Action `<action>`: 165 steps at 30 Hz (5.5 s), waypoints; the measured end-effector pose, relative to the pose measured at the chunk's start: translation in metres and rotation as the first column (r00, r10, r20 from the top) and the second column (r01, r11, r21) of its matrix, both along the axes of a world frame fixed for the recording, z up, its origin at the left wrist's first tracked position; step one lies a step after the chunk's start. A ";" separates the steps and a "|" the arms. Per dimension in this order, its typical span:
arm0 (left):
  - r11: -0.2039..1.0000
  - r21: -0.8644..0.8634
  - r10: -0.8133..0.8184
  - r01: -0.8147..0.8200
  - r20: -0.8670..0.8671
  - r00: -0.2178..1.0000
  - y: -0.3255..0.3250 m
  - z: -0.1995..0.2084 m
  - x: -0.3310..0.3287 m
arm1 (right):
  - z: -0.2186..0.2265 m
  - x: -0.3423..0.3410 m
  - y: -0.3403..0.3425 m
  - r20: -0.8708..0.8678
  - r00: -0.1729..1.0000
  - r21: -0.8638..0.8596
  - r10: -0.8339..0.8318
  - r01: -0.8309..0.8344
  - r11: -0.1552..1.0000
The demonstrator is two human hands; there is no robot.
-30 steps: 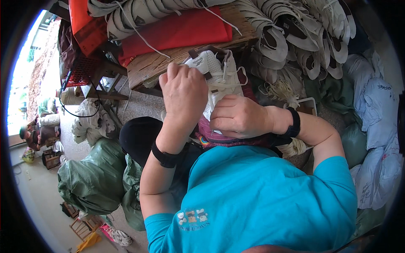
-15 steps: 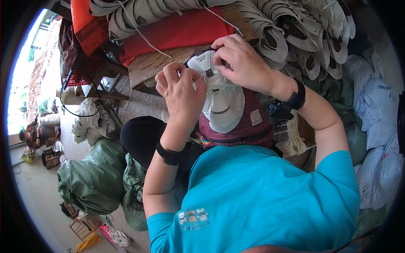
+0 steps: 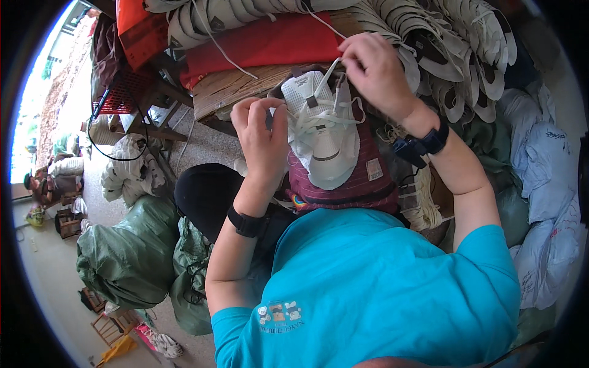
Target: The person sits on the floor and laces a white shoe by hand, threading the laces through the eyelets and tying them. They then pick up a second white shoe and begin the same lacing process.
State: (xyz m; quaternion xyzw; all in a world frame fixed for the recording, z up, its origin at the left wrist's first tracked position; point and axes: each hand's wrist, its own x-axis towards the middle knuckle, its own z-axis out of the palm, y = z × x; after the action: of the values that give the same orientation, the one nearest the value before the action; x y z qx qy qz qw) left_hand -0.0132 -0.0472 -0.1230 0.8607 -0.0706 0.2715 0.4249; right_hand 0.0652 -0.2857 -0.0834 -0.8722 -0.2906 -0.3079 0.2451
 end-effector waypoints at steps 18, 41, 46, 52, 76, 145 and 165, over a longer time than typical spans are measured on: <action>0.865 0.502 -0.040 -0.004 0.077 0.996 0.067 0.010 0.005 | -0.005 0.013 -0.032 -0.336 0.402 0.839 0.852 0.539 0.077; 0.038 -0.996 -0.389 0.080 0.059 0.919 0.106 0.031 -0.001 | -0.013 -0.055 -0.007 -0.470 0.846 -0.081 0.252 -0.326 0.942; -0.178 -0.971 -0.467 0.161 0.227 0.855 0.140 0.008 0.001 | -0.008 -0.043 0.002 -0.412 0.884 0.050 0.223 -0.222 0.974; -0.169 -0.984 -0.262 -0.064 -0.018 0.965 0.117 0.031 -0.002 | -0.014 -0.039 0.006 -0.644 0.682 0.389 0.346 -0.097 0.916; 0.892 -0.448 -0.323 0.062 -0.535 0.781 0.039 -0.015 -0.029 | 0.009 -0.008 -0.051 -0.595 0.414 0.803 0.689 0.270 0.532; 0.869 0.446 -0.246 0.216 0.009 0.969 0.008 0.021 0.022 | 0.005 -0.025 0.026 -0.344 0.879 -0.112 0.331 -0.389 0.914; 0.913 -0.283 -0.330 0.294 -0.087 0.940 -0.004 -0.011 0.009 | -0.012 -0.025 0.022 -0.811 0.543 0.282 0.218 0.036 0.959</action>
State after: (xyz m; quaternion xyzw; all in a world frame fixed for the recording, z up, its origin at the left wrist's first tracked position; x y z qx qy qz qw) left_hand -0.0047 -0.0507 -0.1338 0.7896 -0.1418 0.1489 0.5781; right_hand 0.0406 -0.2639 -0.0953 -0.8554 -0.1405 0.1209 0.4836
